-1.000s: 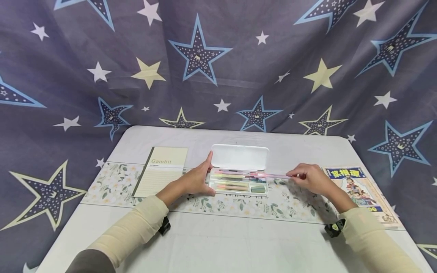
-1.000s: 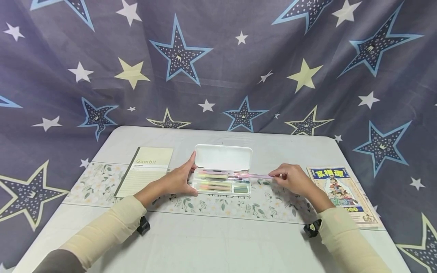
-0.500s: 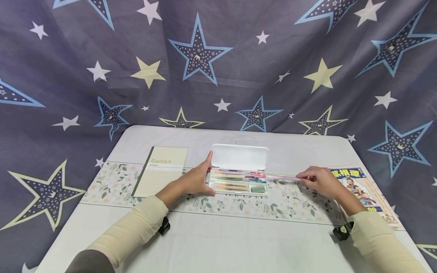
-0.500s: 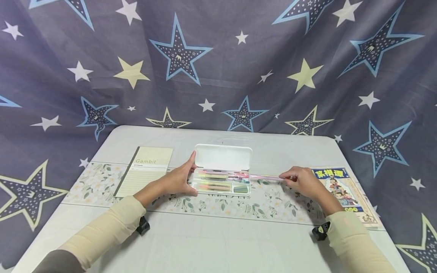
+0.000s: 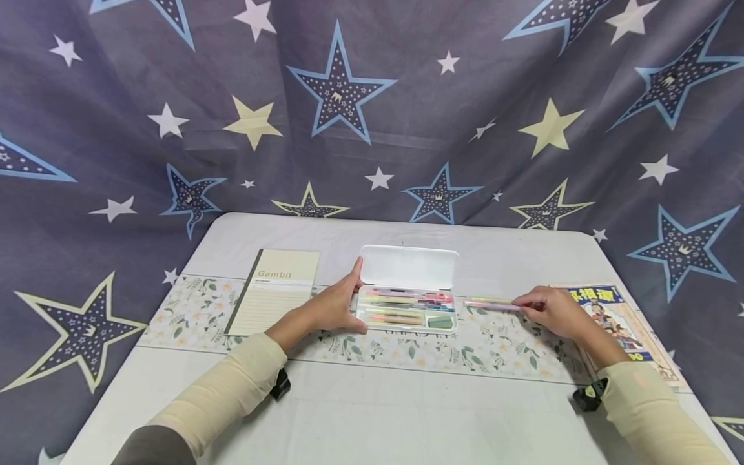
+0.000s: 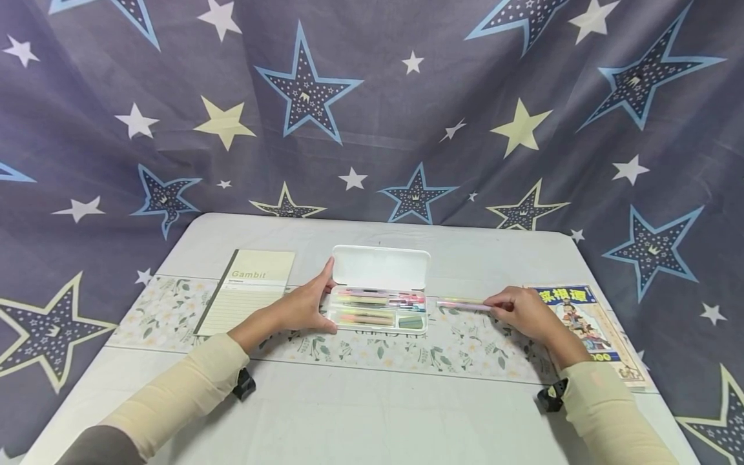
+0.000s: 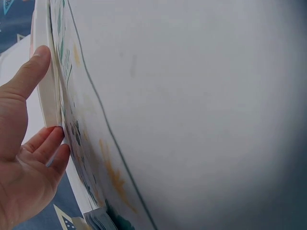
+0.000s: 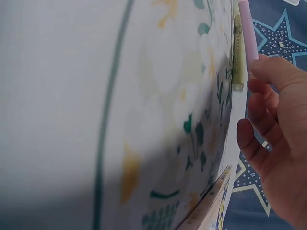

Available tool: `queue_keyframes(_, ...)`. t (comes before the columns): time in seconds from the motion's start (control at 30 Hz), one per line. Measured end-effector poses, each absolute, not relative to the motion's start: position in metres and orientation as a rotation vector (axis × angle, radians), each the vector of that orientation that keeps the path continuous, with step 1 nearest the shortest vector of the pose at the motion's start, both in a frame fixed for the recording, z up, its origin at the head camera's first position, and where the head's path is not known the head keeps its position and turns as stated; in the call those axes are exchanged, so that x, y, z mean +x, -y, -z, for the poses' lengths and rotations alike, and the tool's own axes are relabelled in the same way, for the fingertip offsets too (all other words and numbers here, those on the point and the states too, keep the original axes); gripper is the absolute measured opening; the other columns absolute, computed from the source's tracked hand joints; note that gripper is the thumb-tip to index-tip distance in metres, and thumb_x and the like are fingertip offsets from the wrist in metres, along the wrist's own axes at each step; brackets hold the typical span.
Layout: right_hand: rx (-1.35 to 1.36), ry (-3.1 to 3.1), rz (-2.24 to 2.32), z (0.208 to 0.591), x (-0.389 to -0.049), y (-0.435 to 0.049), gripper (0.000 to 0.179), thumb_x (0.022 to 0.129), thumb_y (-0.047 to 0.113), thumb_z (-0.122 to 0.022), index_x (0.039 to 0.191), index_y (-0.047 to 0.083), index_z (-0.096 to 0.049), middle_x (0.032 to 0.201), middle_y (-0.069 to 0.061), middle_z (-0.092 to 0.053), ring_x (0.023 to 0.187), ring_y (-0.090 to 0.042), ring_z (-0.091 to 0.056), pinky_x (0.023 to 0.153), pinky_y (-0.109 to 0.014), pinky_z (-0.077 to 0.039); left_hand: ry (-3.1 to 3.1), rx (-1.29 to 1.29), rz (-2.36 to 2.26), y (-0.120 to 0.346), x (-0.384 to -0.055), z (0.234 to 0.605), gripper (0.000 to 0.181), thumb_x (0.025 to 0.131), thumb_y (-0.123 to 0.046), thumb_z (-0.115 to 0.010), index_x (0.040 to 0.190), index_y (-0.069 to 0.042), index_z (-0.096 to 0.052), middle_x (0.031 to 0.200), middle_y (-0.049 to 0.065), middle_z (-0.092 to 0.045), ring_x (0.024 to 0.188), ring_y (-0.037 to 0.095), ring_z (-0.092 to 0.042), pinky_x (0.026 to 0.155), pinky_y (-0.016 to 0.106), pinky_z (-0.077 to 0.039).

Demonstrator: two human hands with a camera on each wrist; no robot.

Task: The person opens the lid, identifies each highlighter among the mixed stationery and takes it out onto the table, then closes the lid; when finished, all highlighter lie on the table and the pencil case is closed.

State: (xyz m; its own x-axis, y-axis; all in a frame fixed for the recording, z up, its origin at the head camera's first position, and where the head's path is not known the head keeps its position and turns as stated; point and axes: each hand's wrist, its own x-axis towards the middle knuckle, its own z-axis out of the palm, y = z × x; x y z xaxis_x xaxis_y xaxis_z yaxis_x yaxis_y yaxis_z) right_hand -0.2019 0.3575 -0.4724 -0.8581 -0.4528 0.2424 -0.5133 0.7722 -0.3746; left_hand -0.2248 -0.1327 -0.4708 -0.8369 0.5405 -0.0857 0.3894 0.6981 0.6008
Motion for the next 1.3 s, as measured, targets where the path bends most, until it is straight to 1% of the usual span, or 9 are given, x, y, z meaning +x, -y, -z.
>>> queue_keyframes(0.27,0.776,2.834,-0.649,0.4748,-0.2025,-0.3610,0.018,0.087,0.003,-0.077,0.100,0.013,-0.082,0.081,0.006,-0.069,0.062,0.007,-0.046,0.053,-0.021,-0.042,-2.646,0.738,-0.852,0.1322,-0.2248,0.4704,0.152,0.068,-0.041,-0.095,0.161,-0.018,0.023,0.145,0.008,-0.051,0.135,0.021,-0.052,0.118,0.042,-0.039)
queue_keyframes(0.53,0.655,2.957,-0.654,0.4725,-0.2028,-0.3609,0.015,0.089,0.006,-0.076,0.101,0.015,-0.081,0.086,0.003,-0.072,0.064,0.003,-0.050,0.057,-0.023,-0.045,-2.652,0.729,-0.849,0.1322,-0.2252,0.4718,0.152,0.068,-0.042,-0.095,0.161,-0.019,0.023,0.144,0.007,-0.051,0.133,0.021,-0.053,0.118,0.042,-0.039)
queue_keyframes(0.9,0.580,3.008,-0.633,0.4730,-0.2046,-0.3601,0.012,0.090,0.010,-0.076,0.099,0.017,-0.079,0.089,0.003,-0.072,0.068,0.000,-0.051,0.059,-0.023,-0.044,-2.654,0.730,-0.844,0.1323,-0.2250,0.4720,0.152,0.068,-0.042,-0.095,0.161,-0.018,0.022,0.142,0.006,-0.052,0.132,0.021,-0.053,0.117,0.042,-0.039)
queue_keyframes(1.03,0.572,3.004,-0.635,0.4729,-0.2048,-0.3601,0.011,0.090,0.011,-0.076,0.098,0.017,-0.079,0.090,0.001,-0.073,0.069,0.000,-0.051,0.060,-0.023,-0.045,-2.657,0.732,-0.845,0.1325,-0.2248,0.4722,0.152,0.068,-0.042,-0.095,0.161,-0.017,0.022,0.142,0.006,-0.052,0.132,0.021,-0.053,0.117,0.042,-0.039)
queue_keyframes(1.17,0.583,2.981,-0.626,0.4717,-0.2045,-0.3585,0.010,0.090,0.011,-0.077,0.096,0.018,-0.079,0.089,0.003,-0.073,0.067,0.000,-0.051,0.060,-0.023,-0.044,-2.653,0.732,-0.850,0.1323,-0.2247,0.4722,0.152,0.068,-0.042,-0.096,0.161,-0.017,0.022,0.142,0.006,-0.052,0.131,0.021,-0.053,0.117,0.042,-0.039)
queue_keyframes(1.3,0.599,2.974,-0.630,0.4661,-0.2046,-0.3524,0.010,0.091,0.012,-0.076,0.098,0.018,-0.079,0.090,0.004,-0.072,0.070,-0.002,-0.053,0.061,-0.024,-0.045,-2.652,0.733,-0.852,0.1320,-0.2248,0.4719,0.152,0.068,-0.042,-0.095,0.161,-0.018,0.022,0.142,0.006,-0.051,0.132,0.020,-0.053,0.117,0.042,-0.039)
